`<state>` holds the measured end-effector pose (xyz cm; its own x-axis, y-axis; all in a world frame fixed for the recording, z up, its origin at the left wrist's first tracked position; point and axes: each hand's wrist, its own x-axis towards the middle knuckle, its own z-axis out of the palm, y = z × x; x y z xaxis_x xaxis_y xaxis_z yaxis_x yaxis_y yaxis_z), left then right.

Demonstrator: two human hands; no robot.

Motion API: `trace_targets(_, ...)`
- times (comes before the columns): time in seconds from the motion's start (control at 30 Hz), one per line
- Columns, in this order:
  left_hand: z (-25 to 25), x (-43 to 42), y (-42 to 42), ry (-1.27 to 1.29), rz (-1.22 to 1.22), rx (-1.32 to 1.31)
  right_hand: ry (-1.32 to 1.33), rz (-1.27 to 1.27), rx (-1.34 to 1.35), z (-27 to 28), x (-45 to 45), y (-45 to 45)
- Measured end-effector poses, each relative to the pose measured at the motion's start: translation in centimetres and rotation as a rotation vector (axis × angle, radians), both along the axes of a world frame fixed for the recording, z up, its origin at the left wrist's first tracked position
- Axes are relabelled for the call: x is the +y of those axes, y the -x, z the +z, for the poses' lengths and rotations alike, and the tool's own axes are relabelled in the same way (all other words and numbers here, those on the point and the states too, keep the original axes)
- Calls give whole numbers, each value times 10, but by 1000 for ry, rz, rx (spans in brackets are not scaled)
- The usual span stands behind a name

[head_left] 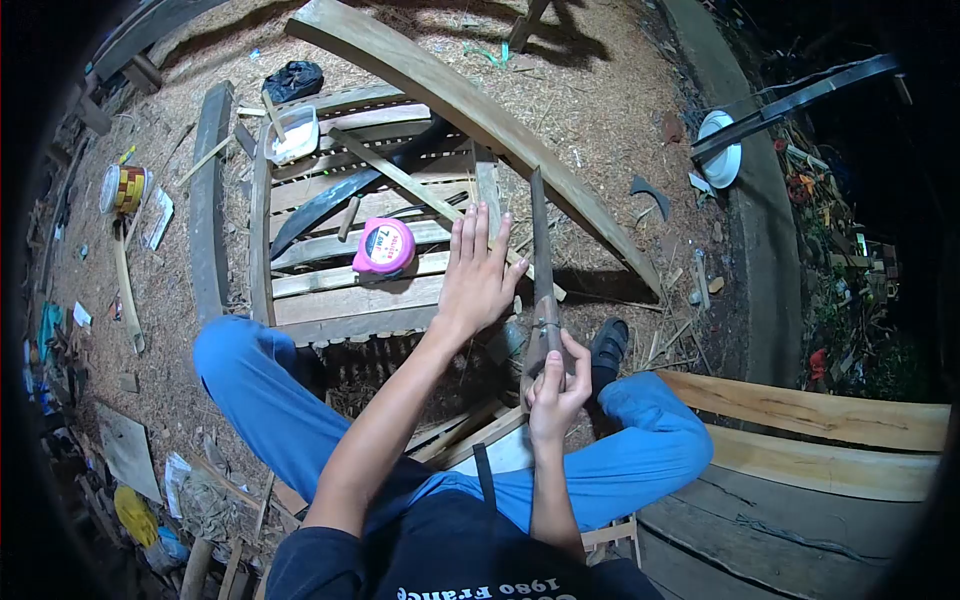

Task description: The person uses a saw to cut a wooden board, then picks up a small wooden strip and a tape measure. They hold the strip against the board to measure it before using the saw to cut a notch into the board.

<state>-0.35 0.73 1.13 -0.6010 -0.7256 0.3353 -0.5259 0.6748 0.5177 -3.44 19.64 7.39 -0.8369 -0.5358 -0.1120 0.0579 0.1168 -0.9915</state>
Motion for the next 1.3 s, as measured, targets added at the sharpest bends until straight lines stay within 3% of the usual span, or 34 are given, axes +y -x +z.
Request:
trace_targets(0.27, 2, 0, 3, -16, 16, 2, -15, 45, 234, -32, 23, -6)
trace_targets(0.63, -2, 1, 4, 2, 21, -1, -121, 77, 412, -30, 27, -4)
trace_targets(0.67, -3, 1, 3, 6, 21, 7, -75, 71, 721, -34, 13, 8)
trace_targets(0.7, -3, 1, 3, 4, 10, 9, -95, 95, 377, -32, 13, 9)
trace_targets(0.77, -3, 1, 3, 3, 9, 15, -108, 76, 322, -29, 8, 8)
trace_targets(0.9, -1, -2, 4, 3, 23, 20, -18, 46, 298, -23, 16, -8)
trace_targets(0.97, -3, 1, 3, 18, 15, 21, -92, 47, 439, -19, 15, -5)
trace_targets(1.0, -3, 4, 4, 14, 8, 21, -85, 60, 266, -17, 13, -2)
trace_targets(1.03, -4, 6, 3, 5, 7, 18, -88, 52, 262, -18, 16, -3)
trace_targets(1.23, -1, 0, 4, 17, 25, -4, -43, 27, 544, -23, 19, -13)
trace_targets(1.27, -1, 1, 5, 11, 21, -6, -102, 44, 309, -18, 21, -15)
trace_targets(1.3, -2, 2, 5, 6, 15, 1, -111, 41, 303, -18, 17, -13)
